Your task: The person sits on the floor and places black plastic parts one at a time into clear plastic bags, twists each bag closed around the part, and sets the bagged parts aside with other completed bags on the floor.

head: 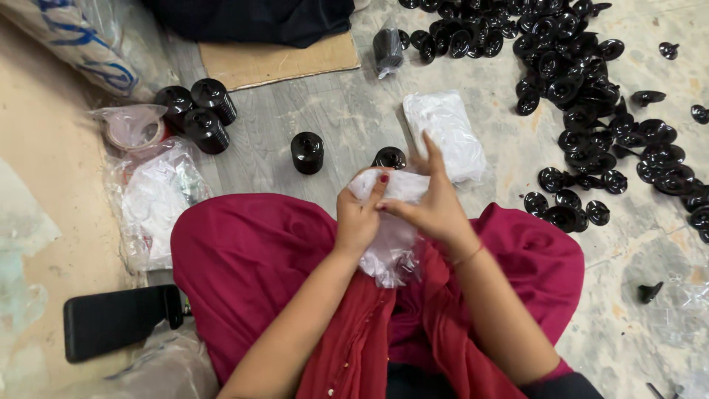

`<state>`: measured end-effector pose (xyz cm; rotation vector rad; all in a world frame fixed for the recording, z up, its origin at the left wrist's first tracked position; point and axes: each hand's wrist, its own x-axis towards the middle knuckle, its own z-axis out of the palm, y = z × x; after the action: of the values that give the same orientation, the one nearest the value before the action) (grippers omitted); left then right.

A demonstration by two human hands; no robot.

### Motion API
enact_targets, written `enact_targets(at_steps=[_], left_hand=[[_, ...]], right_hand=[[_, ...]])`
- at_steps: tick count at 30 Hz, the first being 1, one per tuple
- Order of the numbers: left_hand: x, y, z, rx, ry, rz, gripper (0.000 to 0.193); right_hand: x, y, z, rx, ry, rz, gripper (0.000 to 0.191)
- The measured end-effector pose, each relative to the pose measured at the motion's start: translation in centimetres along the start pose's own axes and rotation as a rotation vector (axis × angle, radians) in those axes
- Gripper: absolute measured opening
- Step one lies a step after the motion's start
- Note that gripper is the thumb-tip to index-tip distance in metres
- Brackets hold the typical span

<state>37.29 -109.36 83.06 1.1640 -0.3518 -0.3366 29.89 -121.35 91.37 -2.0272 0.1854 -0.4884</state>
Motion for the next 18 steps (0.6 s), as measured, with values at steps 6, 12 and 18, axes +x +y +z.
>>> enact_targets(at_steps=[6,12,18], left_hand=[[0.4,1.7,-2.4,0.142,0.203,0.126,0.017],[-2.6,-0.5,-3.3,0.274,0.29,-0.036,0.024],[-5.2,-1.1,-1.5,0.313,0.219,0.006,0.022]], right_hand=[[-5.5,4.2,4.4,0.376,-0.496,0.515,0.021],[-9.8,2.2,4.8,0.526,-0.561,0.735,0.023],[-7.6,1.9,2.7,0.359,0.111,0.386,0.06]])
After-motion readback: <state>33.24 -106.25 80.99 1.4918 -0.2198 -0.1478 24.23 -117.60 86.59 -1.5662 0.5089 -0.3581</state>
